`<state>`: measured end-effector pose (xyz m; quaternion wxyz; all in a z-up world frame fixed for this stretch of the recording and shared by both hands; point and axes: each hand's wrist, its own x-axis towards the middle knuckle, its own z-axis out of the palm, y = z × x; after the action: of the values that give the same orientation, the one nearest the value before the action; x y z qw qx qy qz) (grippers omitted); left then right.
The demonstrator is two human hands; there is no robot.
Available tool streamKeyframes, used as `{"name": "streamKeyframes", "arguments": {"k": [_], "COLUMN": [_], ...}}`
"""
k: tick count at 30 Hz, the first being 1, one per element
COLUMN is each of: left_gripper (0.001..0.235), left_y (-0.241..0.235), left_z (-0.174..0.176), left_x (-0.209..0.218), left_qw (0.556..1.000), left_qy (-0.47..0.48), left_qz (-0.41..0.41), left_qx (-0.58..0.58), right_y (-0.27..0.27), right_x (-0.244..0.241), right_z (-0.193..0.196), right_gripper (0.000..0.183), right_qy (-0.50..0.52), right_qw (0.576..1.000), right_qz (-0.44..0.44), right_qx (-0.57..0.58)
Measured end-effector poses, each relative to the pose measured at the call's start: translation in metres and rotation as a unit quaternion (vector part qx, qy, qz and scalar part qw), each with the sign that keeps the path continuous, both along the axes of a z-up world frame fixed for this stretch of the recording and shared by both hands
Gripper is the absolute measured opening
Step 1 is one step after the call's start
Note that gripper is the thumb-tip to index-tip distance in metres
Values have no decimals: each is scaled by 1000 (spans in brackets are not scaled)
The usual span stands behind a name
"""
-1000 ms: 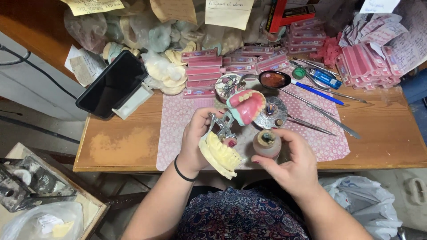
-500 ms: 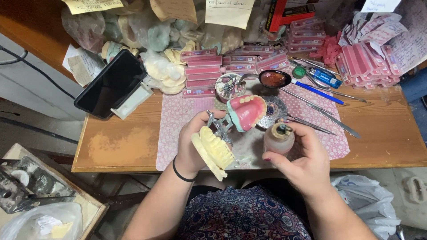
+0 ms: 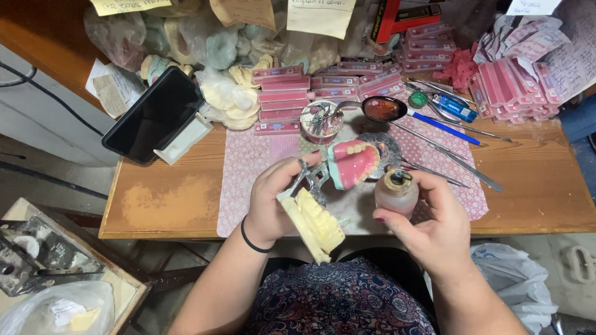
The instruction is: The person holds a denture mold and uses a small metal tool to scrape and smooth the pink and yellow surfaces. They repeatedly dip the tool into a small flame and apply liquid from a squeeze bottle to the denture while working.
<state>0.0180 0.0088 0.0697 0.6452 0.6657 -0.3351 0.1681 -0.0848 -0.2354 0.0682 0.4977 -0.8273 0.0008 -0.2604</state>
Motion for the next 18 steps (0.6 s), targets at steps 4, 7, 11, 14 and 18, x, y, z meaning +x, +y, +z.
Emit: {"name": "streamKeyframes", "arguments": {"k": [4, 7, 11, 14, 18], "left_gripper": [63, 65, 69, 68, 55], "left_y": [2, 11, 11, 12, 2], "left_z": [-15, -25, -28, -40, -26], "left_x": [2, 5, 6, 8, -2], "left_qw": [1000, 995, 997, 994, 901], "left_qy": [11, -34, -24, -50, 321], "left_qz": [-4, -89, -75, -100, -193], "left_qx": [3, -3, 22, -14, -220], "right_y": [0, 0, 0, -2, -3], "right_x": [-3, -9, -8, -7, -6], "right_z": [1, -3, -1, 0, 3], "right_gripper": [66, 70, 67, 67, 67], "right_qy": [8, 92, 87, 82, 61], "right_qw": [1000, 993, 992, 994, 996], "right_qz": [17, 32, 28, 8, 22], "right_qx": [-16, -66, -88, -71, -54]}}
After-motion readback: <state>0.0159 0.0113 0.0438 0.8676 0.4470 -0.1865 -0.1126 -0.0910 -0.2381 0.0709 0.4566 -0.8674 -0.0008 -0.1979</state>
